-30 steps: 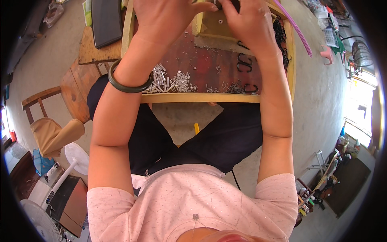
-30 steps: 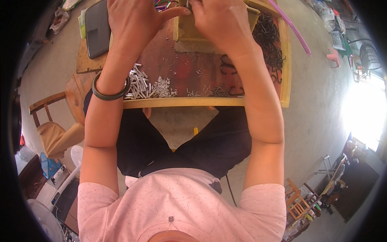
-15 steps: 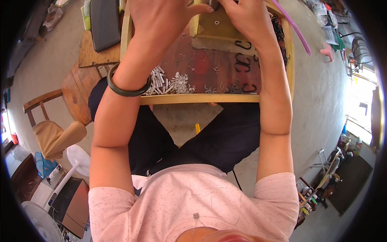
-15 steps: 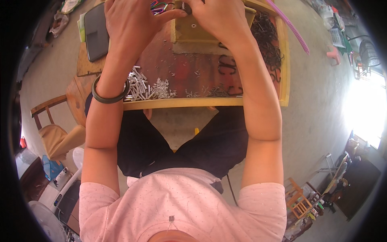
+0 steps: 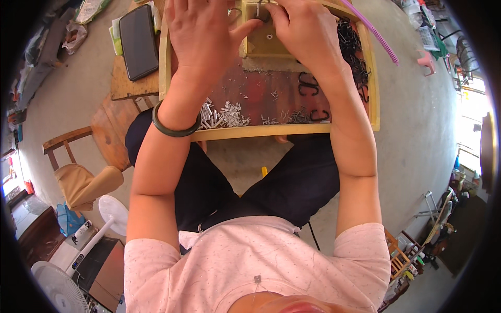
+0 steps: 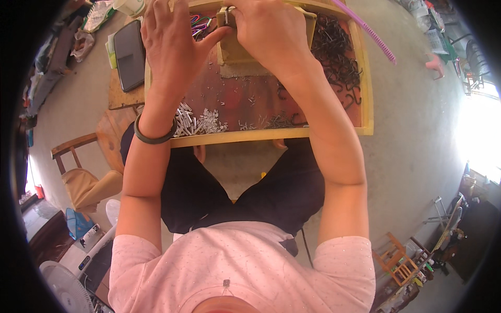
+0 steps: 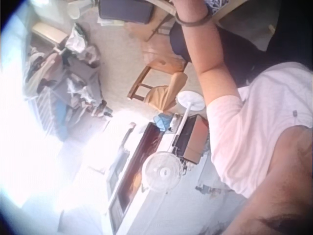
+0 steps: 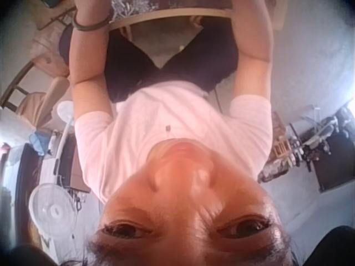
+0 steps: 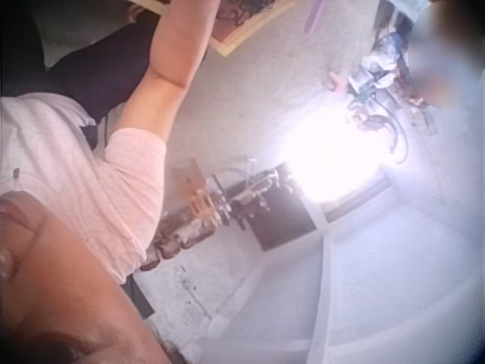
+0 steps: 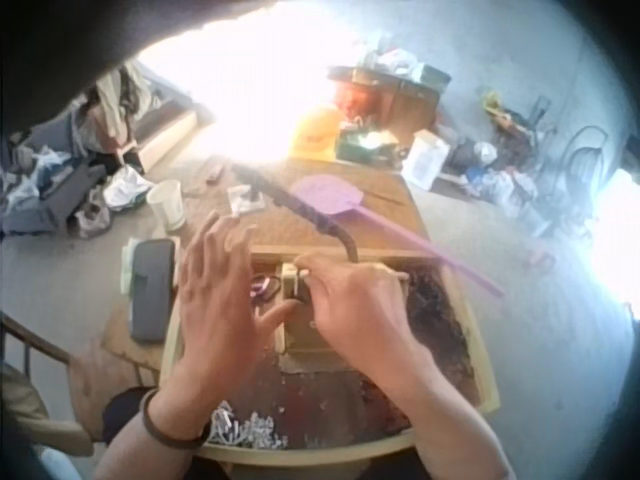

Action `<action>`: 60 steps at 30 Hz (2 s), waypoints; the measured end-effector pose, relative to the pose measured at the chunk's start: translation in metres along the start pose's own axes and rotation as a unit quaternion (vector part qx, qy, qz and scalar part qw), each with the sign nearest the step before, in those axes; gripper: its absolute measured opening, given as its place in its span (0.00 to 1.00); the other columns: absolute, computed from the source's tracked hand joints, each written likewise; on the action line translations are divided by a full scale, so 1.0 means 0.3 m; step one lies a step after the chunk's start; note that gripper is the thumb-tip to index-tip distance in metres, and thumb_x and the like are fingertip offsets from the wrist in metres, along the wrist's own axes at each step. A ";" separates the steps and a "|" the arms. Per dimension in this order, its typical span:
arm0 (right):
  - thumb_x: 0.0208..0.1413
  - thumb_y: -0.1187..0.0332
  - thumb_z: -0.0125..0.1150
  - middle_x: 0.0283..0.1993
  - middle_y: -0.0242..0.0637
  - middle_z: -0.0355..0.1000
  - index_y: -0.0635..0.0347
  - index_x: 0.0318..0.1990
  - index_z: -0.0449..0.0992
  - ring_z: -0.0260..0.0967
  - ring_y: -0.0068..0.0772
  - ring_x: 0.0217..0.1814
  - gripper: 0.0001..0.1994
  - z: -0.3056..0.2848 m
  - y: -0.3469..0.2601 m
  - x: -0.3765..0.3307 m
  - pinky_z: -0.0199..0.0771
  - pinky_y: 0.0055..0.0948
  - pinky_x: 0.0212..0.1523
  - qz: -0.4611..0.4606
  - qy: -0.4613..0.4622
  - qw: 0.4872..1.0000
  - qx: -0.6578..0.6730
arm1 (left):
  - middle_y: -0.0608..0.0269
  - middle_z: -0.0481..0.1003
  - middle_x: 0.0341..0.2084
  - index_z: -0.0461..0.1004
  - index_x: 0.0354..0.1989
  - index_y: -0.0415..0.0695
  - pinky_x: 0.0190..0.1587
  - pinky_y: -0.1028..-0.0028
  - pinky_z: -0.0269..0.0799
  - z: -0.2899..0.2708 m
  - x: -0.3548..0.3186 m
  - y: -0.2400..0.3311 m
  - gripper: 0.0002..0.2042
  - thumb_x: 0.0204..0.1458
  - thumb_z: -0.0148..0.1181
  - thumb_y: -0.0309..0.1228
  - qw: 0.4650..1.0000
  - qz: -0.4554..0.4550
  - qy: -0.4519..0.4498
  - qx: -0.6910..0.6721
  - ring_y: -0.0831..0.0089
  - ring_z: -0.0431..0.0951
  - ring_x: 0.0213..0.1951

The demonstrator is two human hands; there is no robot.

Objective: The person assembles small metal components into black plastic clips by hand. They pick up a metal piece and a plastic clip, insert the metal piece into the clip using a mounting tool on the table, and set the assembled item aside.

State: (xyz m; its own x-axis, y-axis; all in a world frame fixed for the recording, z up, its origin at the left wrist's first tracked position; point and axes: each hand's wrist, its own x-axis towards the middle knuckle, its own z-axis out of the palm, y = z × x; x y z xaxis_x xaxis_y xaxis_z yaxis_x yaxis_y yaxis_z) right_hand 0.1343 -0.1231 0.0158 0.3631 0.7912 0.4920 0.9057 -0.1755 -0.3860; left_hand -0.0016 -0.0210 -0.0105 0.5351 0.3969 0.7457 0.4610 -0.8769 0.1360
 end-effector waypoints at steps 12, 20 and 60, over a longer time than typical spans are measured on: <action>0.57 0.72 0.65 0.30 0.39 0.76 0.62 0.40 0.78 0.75 0.34 0.32 0.06 -0.171 0.096 -0.071 0.74 0.34 0.38 0.155 -0.111 0.953 0.234 | 0.70 0.83 0.32 0.84 0.42 0.39 0.40 0.79 0.74 -0.009 -0.018 -0.193 0.08 0.58 0.70 0.29 0.938 -0.105 -0.117 -0.308 0.83 0.78 0.32; 0.54 0.69 0.65 0.39 0.39 0.79 0.56 0.36 0.82 0.79 0.47 0.42 0.04 -0.196 0.190 -0.282 0.77 0.46 0.41 0.060 -0.287 0.951 -0.094 | 0.67 0.83 0.32 0.84 0.43 0.42 0.41 0.79 0.72 -0.025 -0.013 -0.227 0.12 0.57 0.72 0.36 0.925 -0.234 -0.191 -0.230 0.83 0.79 0.35; 0.63 0.70 0.66 0.29 0.28 0.76 0.62 0.43 0.81 0.72 0.17 0.29 0.06 -0.561 0.277 -0.632 0.71 0.20 0.31 0.271 0.084 0.933 0.222 | 0.60 0.80 0.35 0.79 0.43 0.31 0.43 0.78 0.76 -0.112 -0.079 0.017 0.05 0.63 0.61 0.21 0.836 -0.086 -0.217 -0.497 0.75 0.81 0.36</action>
State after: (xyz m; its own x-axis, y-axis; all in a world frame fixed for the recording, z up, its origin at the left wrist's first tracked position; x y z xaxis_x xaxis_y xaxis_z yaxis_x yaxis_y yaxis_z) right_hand 0.1776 -0.3863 0.0216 0.8047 0.5465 0.2320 0.4124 -0.2335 -0.8806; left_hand -0.0356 -0.0441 -0.0056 0.8275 0.4114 0.3822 -0.1438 -0.5028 0.8524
